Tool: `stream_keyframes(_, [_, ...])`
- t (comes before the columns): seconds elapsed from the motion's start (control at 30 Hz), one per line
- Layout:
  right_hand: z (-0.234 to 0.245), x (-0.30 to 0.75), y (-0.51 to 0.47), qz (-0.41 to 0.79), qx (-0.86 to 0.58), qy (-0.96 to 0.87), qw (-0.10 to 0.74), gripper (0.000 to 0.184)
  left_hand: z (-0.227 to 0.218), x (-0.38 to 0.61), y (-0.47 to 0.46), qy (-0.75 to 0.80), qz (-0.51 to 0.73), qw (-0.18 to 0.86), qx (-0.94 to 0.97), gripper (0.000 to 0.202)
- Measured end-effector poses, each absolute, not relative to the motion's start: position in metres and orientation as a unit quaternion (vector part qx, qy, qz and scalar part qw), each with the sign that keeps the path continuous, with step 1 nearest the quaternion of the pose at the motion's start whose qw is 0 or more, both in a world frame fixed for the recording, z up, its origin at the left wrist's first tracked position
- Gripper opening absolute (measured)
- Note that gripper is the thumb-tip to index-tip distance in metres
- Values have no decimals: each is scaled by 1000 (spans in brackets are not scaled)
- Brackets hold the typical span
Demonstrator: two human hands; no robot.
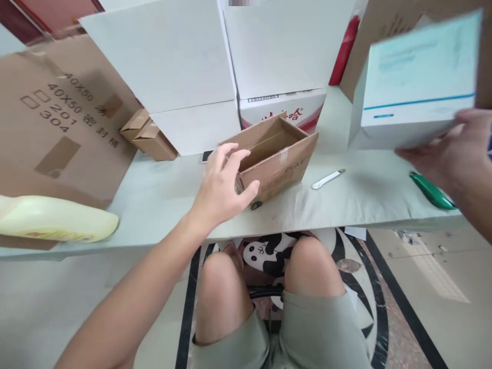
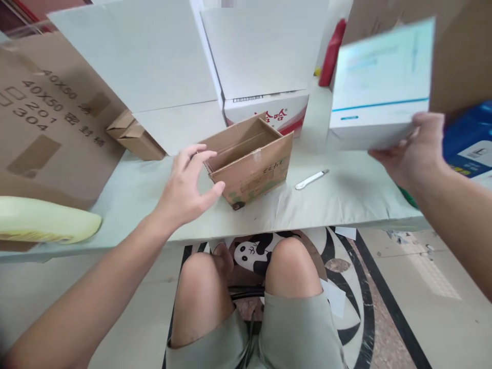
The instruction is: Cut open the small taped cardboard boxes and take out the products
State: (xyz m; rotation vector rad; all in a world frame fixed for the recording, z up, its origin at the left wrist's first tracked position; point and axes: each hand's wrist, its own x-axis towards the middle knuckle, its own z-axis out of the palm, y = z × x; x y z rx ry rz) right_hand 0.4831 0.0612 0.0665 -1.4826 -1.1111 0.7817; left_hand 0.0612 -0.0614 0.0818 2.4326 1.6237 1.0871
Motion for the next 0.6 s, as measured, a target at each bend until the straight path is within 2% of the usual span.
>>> stream_keyframes(0.1, [27,497,89,398,-694,-277,531,57,55,58,-43,549,320,17,772,44])
stream_keyframes(0.2, [-3,503,134,383,-727,-255,510,59,44,60,-21,522,357,-27,774,18])
stream_keyframes(0.23, [-11,505,150,384,-732,-255,502,62,42,61,-17,505,379,-43,774,15])
stream_keyframes(0.33, [-28,510,199,390,-738,-272,479,73,38,61,-10,454,432,-54,778,16])
stream_keyframes(0.43, [-39,510,254,392,-738,-287,469,72,36,59,-9,434,455,-35,777,17])
stream_keyframes(0.5, [-50,509,292,369,-729,-349,458,65,36,57,-8,444,462,-15,768,19])
stream_keyframes(0.6, [-73,506,330,268,-654,-578,408,62,37,53,-4,462,459,14,759,21])
